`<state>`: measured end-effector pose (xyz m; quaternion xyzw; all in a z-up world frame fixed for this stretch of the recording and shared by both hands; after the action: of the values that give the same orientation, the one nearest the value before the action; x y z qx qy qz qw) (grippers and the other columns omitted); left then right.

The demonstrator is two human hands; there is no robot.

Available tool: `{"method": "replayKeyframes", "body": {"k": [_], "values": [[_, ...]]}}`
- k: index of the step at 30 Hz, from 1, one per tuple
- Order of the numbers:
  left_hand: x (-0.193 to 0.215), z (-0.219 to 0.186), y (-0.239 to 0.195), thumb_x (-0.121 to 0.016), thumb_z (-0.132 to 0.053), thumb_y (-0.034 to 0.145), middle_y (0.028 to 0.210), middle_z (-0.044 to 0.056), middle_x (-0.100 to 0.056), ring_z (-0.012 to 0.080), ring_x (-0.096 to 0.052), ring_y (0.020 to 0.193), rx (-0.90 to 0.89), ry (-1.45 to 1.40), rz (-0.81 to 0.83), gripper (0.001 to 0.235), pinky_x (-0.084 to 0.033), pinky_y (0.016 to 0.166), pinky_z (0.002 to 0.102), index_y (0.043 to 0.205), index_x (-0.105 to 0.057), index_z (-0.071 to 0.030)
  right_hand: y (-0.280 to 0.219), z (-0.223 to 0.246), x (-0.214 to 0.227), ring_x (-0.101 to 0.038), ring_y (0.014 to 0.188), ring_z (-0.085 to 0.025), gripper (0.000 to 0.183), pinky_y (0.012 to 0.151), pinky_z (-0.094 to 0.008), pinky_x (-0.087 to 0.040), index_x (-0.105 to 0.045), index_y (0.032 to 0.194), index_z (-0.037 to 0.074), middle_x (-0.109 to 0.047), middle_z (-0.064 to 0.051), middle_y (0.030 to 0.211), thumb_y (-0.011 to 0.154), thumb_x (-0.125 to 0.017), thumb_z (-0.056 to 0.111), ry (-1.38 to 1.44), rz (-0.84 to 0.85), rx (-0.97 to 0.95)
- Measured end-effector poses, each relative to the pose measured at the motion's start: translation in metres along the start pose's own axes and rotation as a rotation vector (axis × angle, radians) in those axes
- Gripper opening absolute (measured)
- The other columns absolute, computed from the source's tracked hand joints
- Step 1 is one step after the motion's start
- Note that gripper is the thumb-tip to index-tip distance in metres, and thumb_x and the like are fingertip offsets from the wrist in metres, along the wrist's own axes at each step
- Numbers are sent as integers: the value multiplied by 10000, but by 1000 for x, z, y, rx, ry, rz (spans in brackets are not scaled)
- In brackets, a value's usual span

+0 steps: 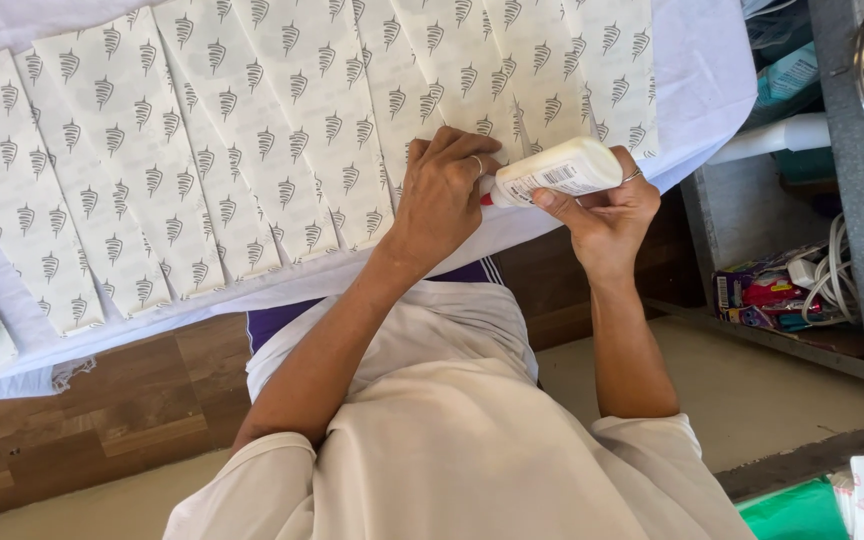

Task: The person is preparing paper strips by laying them out on a table, applying glue to the ends using a squeeze bottle, and then folding the ends over to secure them.

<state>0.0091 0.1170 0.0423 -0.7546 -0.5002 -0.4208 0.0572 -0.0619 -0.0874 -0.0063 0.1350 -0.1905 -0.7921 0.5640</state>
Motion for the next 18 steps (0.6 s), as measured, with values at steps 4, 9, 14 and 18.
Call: {"method": "replayKeyframes", "body": {"k": [4,9,14,18], "values": [[6,-5,0,-715,133,787,1036,105,-755,302,-654,1025,-3,-16,-12,225,-445,853,435,892,-794,-49,8,11,13,-683,1051,-288,404,907,-478,-576,-642,1059,-94,-721,-228,982,751,-903,-89,16,-75,6],[11,-2,-3,-686,140,822,1048,94,-750,283,-647,1023,-102,-43,-22,224,-442,845,401,906,-782,-45,13,11,43,-698,1084,-360,395,957,-507,-592,-627,1129,-89,-707,-263,1047,814,-866,-86,5,-158,48],[45,20,-22,-769,79,805,1012,72,-733,267,-630,1006,-140,82,-58,162,-439,829,386,893,-773,-57,11,21,26,-704,1066,-351,397,965,-495,-591,-627,1129,-88,-703,-264,1037,811,-864,-78,30,-148,41],[52,26,-38,-863,11,737,1016,72,-742,247,-632,1012,-85,127,10,178,-425,881,385,881,-778,-50,9,10,-6,-702,1065,-309,406,945,-468,-587,-634,1088,-76,-713,-220,1008,773,-890,-80,72,-79,31]]}}
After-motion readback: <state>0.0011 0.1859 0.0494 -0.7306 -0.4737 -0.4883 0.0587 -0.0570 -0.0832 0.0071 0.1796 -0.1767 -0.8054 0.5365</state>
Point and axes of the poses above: each hand's wrist, its own y-axis towards the middle knuckle, its own x-axis out of the back of the hand, z = x × y, the point moved 3 cm from there along y, towards the middle knuckle
